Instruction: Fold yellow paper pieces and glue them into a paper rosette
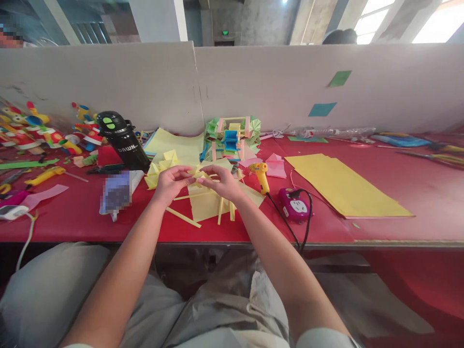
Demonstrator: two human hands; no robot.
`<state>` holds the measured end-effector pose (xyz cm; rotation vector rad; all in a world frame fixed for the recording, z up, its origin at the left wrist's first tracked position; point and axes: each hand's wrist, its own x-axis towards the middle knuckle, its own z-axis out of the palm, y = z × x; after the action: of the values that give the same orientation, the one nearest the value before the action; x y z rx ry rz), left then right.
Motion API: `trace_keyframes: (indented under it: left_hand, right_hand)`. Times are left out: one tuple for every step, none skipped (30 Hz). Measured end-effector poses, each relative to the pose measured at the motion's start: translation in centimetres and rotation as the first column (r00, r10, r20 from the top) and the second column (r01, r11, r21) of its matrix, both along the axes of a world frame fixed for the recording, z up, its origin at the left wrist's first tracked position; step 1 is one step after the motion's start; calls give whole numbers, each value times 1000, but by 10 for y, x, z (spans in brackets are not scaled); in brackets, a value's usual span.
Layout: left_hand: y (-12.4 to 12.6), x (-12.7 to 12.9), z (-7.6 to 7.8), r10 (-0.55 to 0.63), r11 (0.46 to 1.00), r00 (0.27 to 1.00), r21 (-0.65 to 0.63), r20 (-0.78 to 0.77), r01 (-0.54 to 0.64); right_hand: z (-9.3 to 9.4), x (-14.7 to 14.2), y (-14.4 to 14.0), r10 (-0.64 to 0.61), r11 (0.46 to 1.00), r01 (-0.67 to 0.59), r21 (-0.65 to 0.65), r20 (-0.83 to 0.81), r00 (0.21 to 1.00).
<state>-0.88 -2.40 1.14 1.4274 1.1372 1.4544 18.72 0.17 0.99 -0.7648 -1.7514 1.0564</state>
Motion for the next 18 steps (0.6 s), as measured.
trace_keyframes:
  left_hand:
    - [0, 0, 1, -18, 1000, 1000, -15, 17, 19]
    - [0, 0, 2, -33, 999, 999, -28, 35, 34]
    - [-1, 0, 2, -41, 998, 998, -40, 50, 43]
    - [-1, 0, 2, -42, 998, 997, -48, 62, 45]
    - [0, -1, 2, -38, 998, 997, -51, 68, 42]
    - [0, -1, 2, -33, 998, 997, -50, 69, 36]
    - [0, -1, 1, -27, 999, 998, -43, 64, 30]
    - [0, -1, 1, -19, 999, 998, -31, 56, 21]
    - [0, -1, 0, -15, 1000, 999, -18, 45, 15]
    - [0, -1, 0, -14, 1000, 999, -4, 34, 14]
    - [0, 0, 0, -17, 1000, 1000, 6, 20, 17]
    - [-1, 1, 1, -21, 1000, 1000, 15, 7, 21]
    - [-1, 1, 1, -18, 999, 1000, 27, -6, 18]
    - [-1, 2, 2, -4, 999, 1000, 44, -21, 5]
    - [-1, 2, 1, 23, 998, 999, 65, -42, -21]
    - [-1, 2, 1, 67, 994, 995, 91, -70, -61]
    - [1, 2, -1, 126, 986, 987, 122, -104, -113]
    - [2, 1, -3, 189, 975, 971, 149, -145, -167]
  right_hand:
    - [-1, 0, 0, -2, 1000, 2, 13, 7, 1000]
    - [-1, -1, 1, -7, 1000, 7, 24, 10, 1000]
    - [-1, -1, 1, -12, 999, 12, 32, 10, 1000]
    - [-1, -1, 0, -18, 999, 18, 36, 9, 1000]
    - [-1, -2, 0, -23, 999, 23, 38, 8, 1000]
    - [-1, -2, -1, -22, 999, 21, 38, 11, 1000]
    - [-1, -2, -2, -16, 999, 15, 38, 18, 1000]
    - [-1, -3, -3, -8, 999, 7, 38, 26, 1000]
    - [-1, -3, -3, -2, 999, 0, 40, 33, 999]
    - [-1, -3, -3, 0, 999, -1, 44, 36, 999]
    - [-2, -3, -3, -5, 999, 3, 50, 33, 999]
    - [-2, -3, -2, -17, 998, 16, 55, 20, 1000]
    - [-3, -3, -1, -38, 998, 38, 59, -1, 999]
    - [-3, -2, 0, -66, 996, 67, 61, -26, 998]
    - [-3, -1, 1, -98, 993, 101, 62, -53, 994]
    - [-2, 0, 3, -132, 989, 138, 58, -86, 987]
    - [-1, 1, 4, -168, 984, 175, 45, -123, 978]
    - [-1, 2, 5, -201, 978, 207, 23, -159, 966]
